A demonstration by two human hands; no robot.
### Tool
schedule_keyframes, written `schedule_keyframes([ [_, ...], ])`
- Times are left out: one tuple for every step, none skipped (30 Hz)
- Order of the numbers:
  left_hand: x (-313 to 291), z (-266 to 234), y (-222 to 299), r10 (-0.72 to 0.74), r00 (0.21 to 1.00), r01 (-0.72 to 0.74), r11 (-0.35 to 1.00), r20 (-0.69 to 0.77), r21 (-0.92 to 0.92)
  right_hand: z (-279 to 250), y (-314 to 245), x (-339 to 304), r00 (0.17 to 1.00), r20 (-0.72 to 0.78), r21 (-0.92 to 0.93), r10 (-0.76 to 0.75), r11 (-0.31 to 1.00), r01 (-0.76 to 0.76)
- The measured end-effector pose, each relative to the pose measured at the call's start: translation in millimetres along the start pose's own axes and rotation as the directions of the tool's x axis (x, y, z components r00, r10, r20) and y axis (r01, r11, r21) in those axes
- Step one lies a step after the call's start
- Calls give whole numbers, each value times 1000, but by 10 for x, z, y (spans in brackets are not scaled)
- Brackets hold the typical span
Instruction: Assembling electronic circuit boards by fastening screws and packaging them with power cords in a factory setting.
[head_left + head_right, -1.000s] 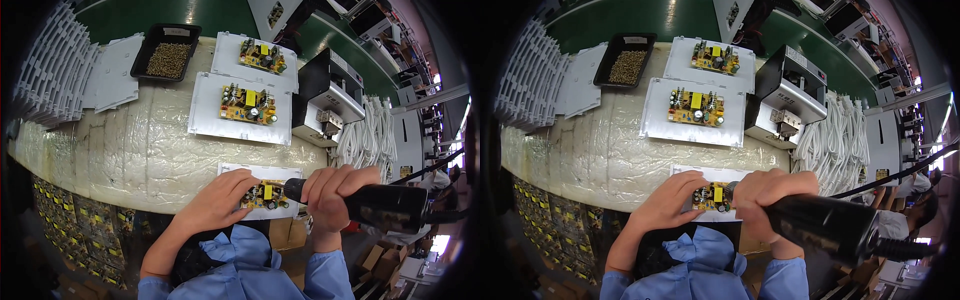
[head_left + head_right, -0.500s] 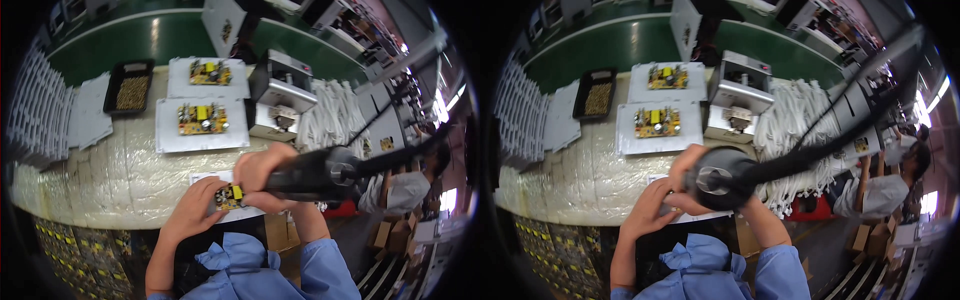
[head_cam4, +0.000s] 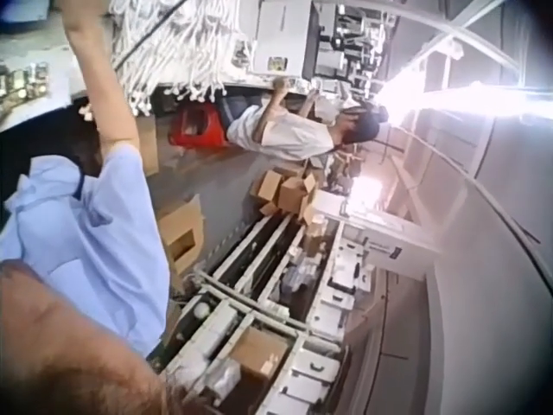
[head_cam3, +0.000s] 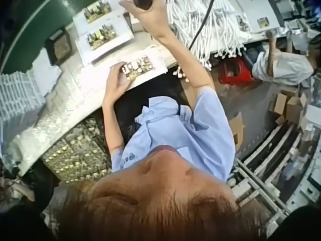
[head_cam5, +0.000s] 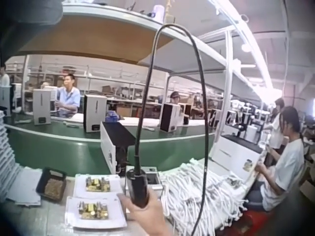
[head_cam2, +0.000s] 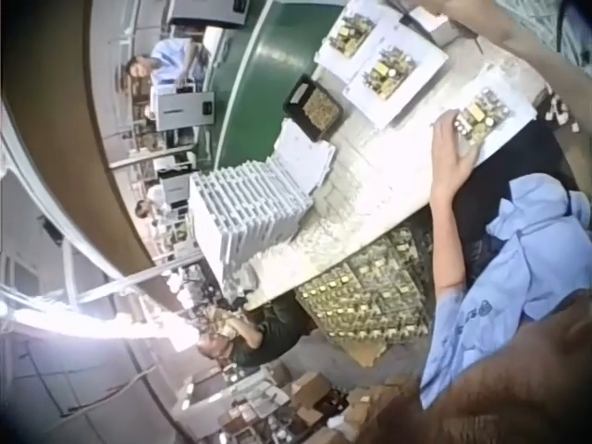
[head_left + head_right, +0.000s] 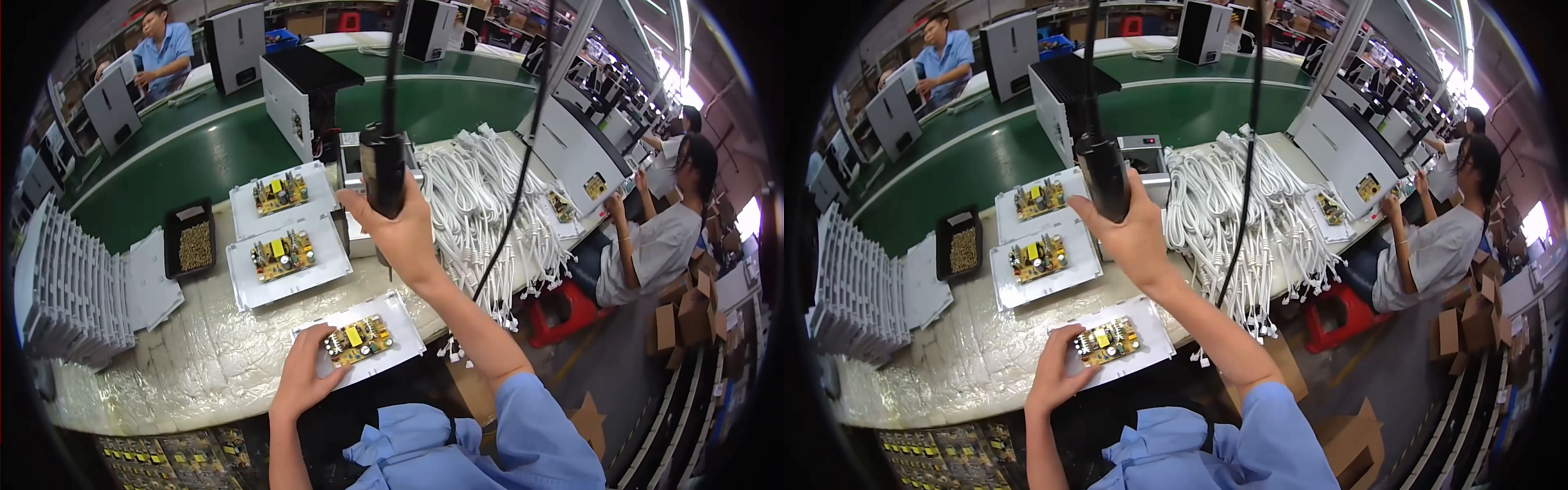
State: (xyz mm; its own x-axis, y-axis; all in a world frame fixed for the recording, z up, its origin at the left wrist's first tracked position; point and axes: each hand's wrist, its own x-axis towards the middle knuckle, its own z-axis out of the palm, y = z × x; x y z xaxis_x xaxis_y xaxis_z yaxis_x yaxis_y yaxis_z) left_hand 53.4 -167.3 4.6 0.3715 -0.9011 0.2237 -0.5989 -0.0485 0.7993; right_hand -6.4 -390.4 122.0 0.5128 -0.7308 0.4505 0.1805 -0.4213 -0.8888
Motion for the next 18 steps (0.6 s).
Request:
schedule_keyframes([
  [1, 4, -7, 7, 1000, -7, 1000, 4, 6, -59, 14, 38, 1000, 20, -91, 1, 996, 1],
  [5, 5, -18, 6, 1000, -6, 1000, 1, -2, -102, 49, 69, 1000, 11, -89, -3, 996, 4],
  [0, 6, -23, 0, 1000, 0, 1000, -4, -10, -130, 98, 84, 999, 7, -163, 43, 986, -41],
  [5, 7, -16, 2, 1000, -2, 1000, 0, -7, -163, 135, 90, 996, -2, -237, 88, 968, -86],
  [15, 8, -7, -3, 1000, 3, 1000, 9, -5, -213, 155, 64, 996, -7, -234, 89, 968, -88],
  [26, 5, -1, -9, 1000, 9, 1000, 15, -4, -273, 166, 10, 980, -19, -398, -199, 901, 175],
  [24, 4, -9, -11, 1000, 11, 1000, 16, -2, -320, 118, -45, 885, 21, -546, -466, 736, 400],
  [21, 4, -17, 2, 1000, -2, 1000, 8, 20, -449, -10, -132, 839, 151, -494, -522, 696, 522],
  [14, 7, -27, 16, 1000, -16, 999, 0, 37, -587, -296, -237, 772, 278, -428, -571, 646, 632],
  [23, 7, -23, 17, 1000, -17, 999, 3, 33, -725, -478, -382, 755, 265, -318, -600, 685, 656],
  [4, -6, -22, 8, 1000, -8, 999, 6, 35, -836, -559, -517, 738, 248, -195, -628, 714, 673],
  [-7, -5, -15, 5, 1000, -6, 999, 12, 32, -949, -492, -604, 786, 39, -301, -616, 743, 598],
  [-22, -1, -26, 4, 1000, -4, 1000, 15, 30, -1045, -384, -649, 786, -174, -384, -594, 776, 501],
  [-48, -1, -41, 1, 1000, -1, 1000, 9, 27, -1161, -306, -529, 868, -198, -509, -456, 804, 307],
  [-51, 2, -45, 1, 1000, -1, 1000, 4, 21, -1286, -239, -390, 918, -244, -618, -312, 779, 101],
  [-33, 6, -22, 8, 1000, -8, 1000, 8, 15, -1466, -78, -426, 916, -247, -626, -316, 774, 98],
  [-20, 1, 4, 4, 1000, -4, 1000, 16, 7, -1657, 197, -485, 956, -137, -832, -260, 554, 32],
  [-20, 1, 10, -7, 1000, 7, 1000, 19, 2, -1777, 463, -538, 985, -44, -960, -166, 280, 5],
])
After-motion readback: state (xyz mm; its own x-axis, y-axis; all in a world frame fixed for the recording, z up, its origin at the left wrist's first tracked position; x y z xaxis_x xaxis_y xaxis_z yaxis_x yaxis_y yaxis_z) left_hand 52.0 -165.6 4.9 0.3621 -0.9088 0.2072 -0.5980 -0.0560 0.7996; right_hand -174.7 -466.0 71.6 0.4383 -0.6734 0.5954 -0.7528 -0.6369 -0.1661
